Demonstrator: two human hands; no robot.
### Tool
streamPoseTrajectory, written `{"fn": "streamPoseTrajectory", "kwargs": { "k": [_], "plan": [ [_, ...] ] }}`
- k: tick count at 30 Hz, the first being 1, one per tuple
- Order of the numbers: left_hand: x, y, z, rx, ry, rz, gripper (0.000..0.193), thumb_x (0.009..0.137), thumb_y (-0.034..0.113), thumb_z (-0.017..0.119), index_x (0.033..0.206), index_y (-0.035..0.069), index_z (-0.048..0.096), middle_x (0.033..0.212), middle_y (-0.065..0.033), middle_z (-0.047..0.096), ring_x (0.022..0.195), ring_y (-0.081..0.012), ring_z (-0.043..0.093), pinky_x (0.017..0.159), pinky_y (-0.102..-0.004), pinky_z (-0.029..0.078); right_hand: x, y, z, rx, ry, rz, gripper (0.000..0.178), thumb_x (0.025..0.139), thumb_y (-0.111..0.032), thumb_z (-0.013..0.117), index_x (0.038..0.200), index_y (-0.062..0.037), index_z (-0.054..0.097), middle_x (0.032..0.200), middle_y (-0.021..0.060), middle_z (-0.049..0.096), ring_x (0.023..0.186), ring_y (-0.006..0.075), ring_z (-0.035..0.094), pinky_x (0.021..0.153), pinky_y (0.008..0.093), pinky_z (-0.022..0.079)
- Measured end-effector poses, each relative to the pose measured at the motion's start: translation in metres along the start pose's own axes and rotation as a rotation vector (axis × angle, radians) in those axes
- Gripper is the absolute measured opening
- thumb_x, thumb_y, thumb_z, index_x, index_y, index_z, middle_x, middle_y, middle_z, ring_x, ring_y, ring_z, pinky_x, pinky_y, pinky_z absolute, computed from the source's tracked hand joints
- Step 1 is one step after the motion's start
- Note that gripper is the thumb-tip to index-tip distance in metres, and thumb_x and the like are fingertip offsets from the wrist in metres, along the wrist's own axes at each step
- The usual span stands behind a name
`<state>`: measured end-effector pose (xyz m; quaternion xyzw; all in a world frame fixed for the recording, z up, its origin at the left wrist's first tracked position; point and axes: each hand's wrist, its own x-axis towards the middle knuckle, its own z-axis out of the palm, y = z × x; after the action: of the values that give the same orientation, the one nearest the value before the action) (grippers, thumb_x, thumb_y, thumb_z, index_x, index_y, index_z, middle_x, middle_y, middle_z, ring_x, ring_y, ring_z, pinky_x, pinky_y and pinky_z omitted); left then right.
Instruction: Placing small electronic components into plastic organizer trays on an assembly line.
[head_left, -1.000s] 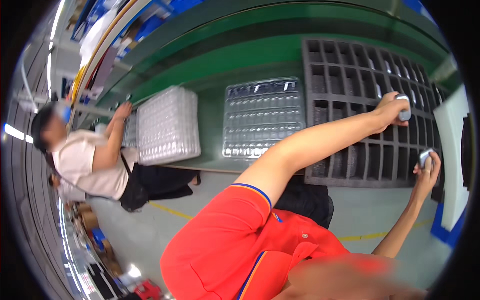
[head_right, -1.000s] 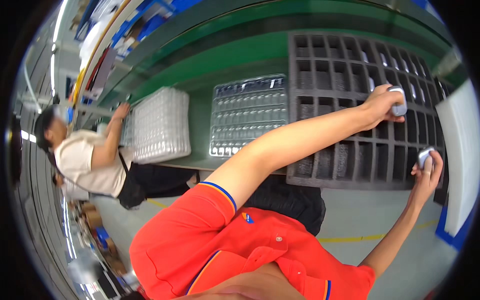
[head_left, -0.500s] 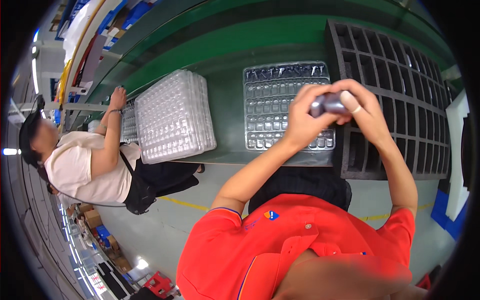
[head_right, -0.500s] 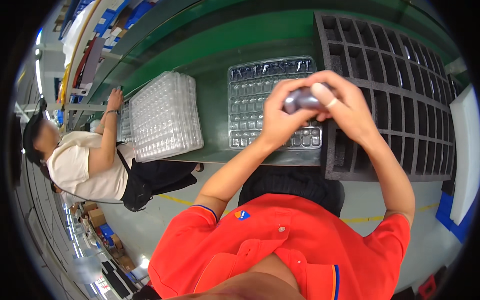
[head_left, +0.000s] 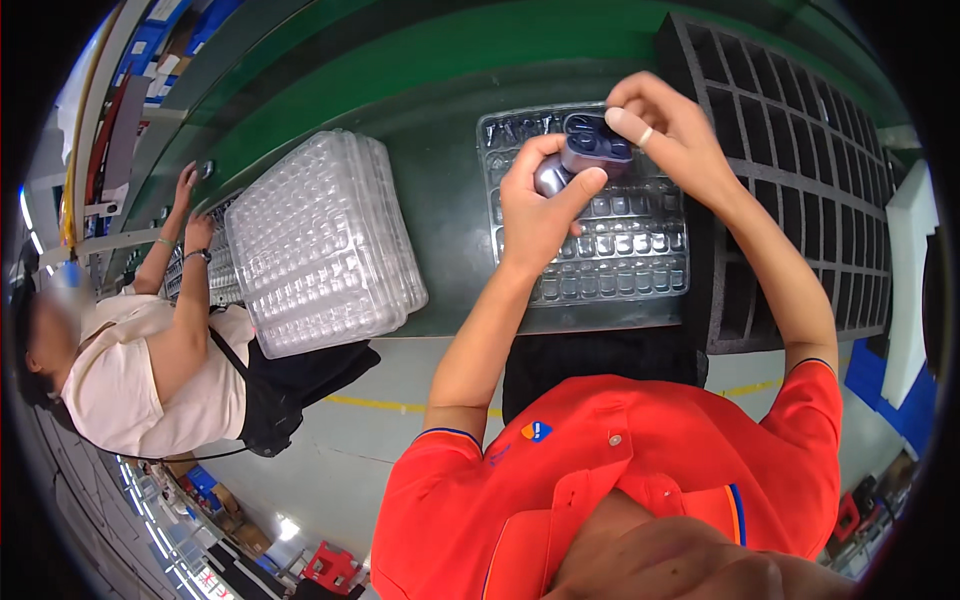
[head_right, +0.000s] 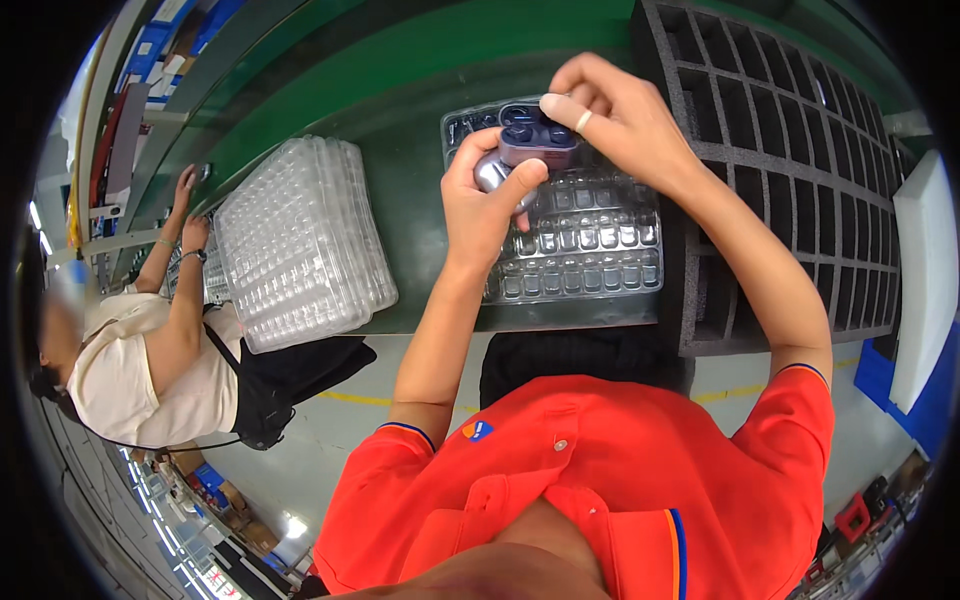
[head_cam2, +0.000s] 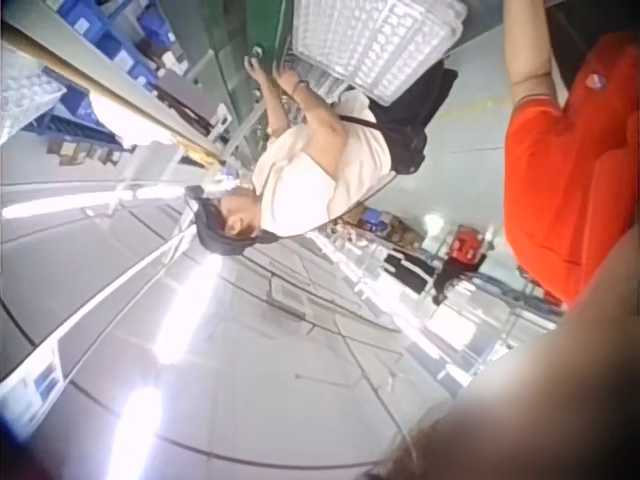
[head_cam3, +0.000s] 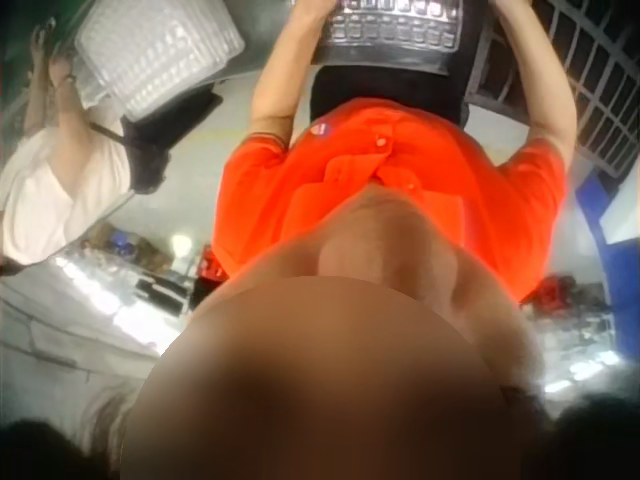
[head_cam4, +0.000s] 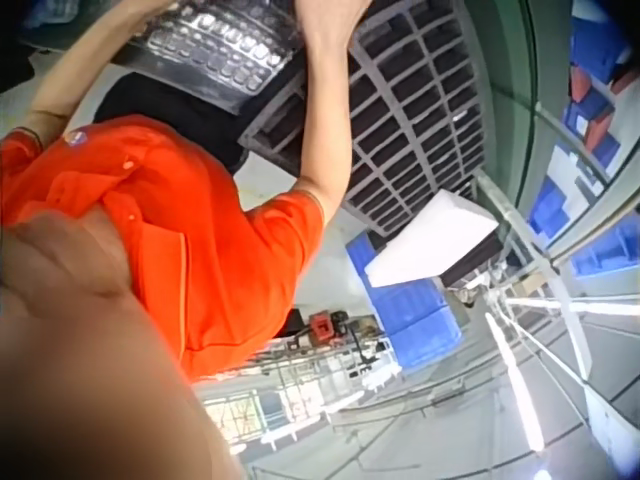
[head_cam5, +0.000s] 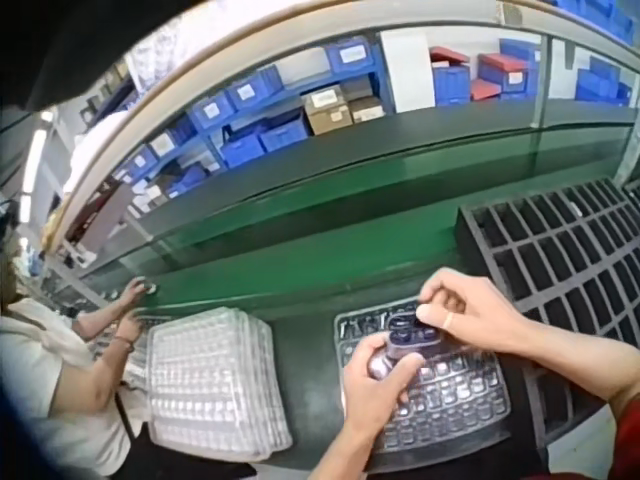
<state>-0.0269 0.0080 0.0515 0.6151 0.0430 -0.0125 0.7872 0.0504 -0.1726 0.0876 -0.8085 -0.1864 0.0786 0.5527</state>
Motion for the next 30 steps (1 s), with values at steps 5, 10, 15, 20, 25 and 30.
{"fn": "streamPoseTrajectory", "kwargs": {
  "k": [5, 10, 15, 20, 25, 30],
  "plan": [
    [0.006, -0.004, -0.004, 0.234, 0.111, 0.078, 0.037, 0.08, 0.015, 0.082, 0.11, 0.005, 0.062, 0.088, -0.0004, 0.065, 0.071, -0.0057, 0.058, 0.056, -0.0221, 0.049, 0.003, -0.011, 0.009, -0.32, -0.009, -0.488, 0.017, 0.086, -0.013, 0.072, 0.098, -0.0023, 0.069, 0.088, 0.0033, 0.06, 0.074, 0.013, 0.054, 0.064, 0.0259, 0.043],
    [0.043, 0.007, -0.022, 0.336, 0.078, 0.224, 0.032, 0.079, 0.013, 0.082, 0.104, 0.003, 0.065, 0.088, 0.0007, 0.064, 0.079, -0.0066, 0.057, 0.069, -0.0234, 0.049, 0.043, -0.004, 0.009, -0.194, -0.067, -0.4, 0.015, 0.089, -0.014, 0.068, 0.097, -0.0012, 0.068, 0.088, 0.0044, 0.06, 0.076, 0.0135, 0.053, 0.068, 0.0274, 0.044],
    [0.123, 0.026, -0.07, 0.532, 0.189, 0.293, 0.024, 0.083, 0.017, 0.077, 0.098, 0.004, 0.064, 0.084, -0.0029, 0.065, 0.075, -0.0118, 0.058, 0.071, -0.0305, 0.05, 0.081, 0.003, 0.017, 0.073, 0.245, -0.085, 0.019, 0.092, -0.025, 0.068, 0.097, -0.0074, 0.073, 0.094, 0.0037, 0.069, 0.099, 0.0219, 0.06, 0.097, 0.0392, 0.041],
    [0.233, -0.001, -0.119, 0.448, 0.225, -0.039, 0.015, 0.083, 0.012, 0.072, 0.096, 0.005, 0.069, 0.071, -0.0046, 0.065, 0.052, -0.0109, 0.055, 0.043, -0.0256, 0.037, 0.058, 0.04, 0.051, -0.365, -0.125, -0.513, 0.018, 0.089, -0.02, 0.07, 0.098, -0.0041, 0.069, 0.094, 0.0088, 0.063, 0.093, 0.0264, 0.06, 0.083, 0.037, 0.049],
    [0.306, -0.026, -0.163, 0.314, 0.093, -0.343, 0.014, 0.088, 0.018, 0.069, 0.095, 0.006, 0.07, 0.068, -0.0054, 0.066, 0.044, -0.0078, 0.05, 0.037, -0.0237, 0.03, 0.053, 0.03, 0.098, -0.405, -0.203, -0.477, 0.019, 0.087, -0.02, 0.071, 0.096, -0.0042, 0.069, 0.097, 0.0075, 0.063, 0.097, 0.0276, 0.058, 0.085, 0.04, 0.049],
    [0.299, -0.031, -0.139, 0.394, 0.207, -0.033, 0.023, 0.088, 0.018, 0.071, 0.104, 0.002, 0.067, 0.069, -0.0071, 0.066, 0.044, -0.0144, 0.051, 0.039, -0.027, 0.035, 0.05, 0.052, 0.101, -0.578, -0.248, -0.506, 0.016, 0.085, -0.019, 0.071, 0.092, -0.0055, 0.068, 0.094, 0.008, 0.061, 0.096, 0.0285, 0.056, 0.086, 0.0414, 0.049]
  ]
}}
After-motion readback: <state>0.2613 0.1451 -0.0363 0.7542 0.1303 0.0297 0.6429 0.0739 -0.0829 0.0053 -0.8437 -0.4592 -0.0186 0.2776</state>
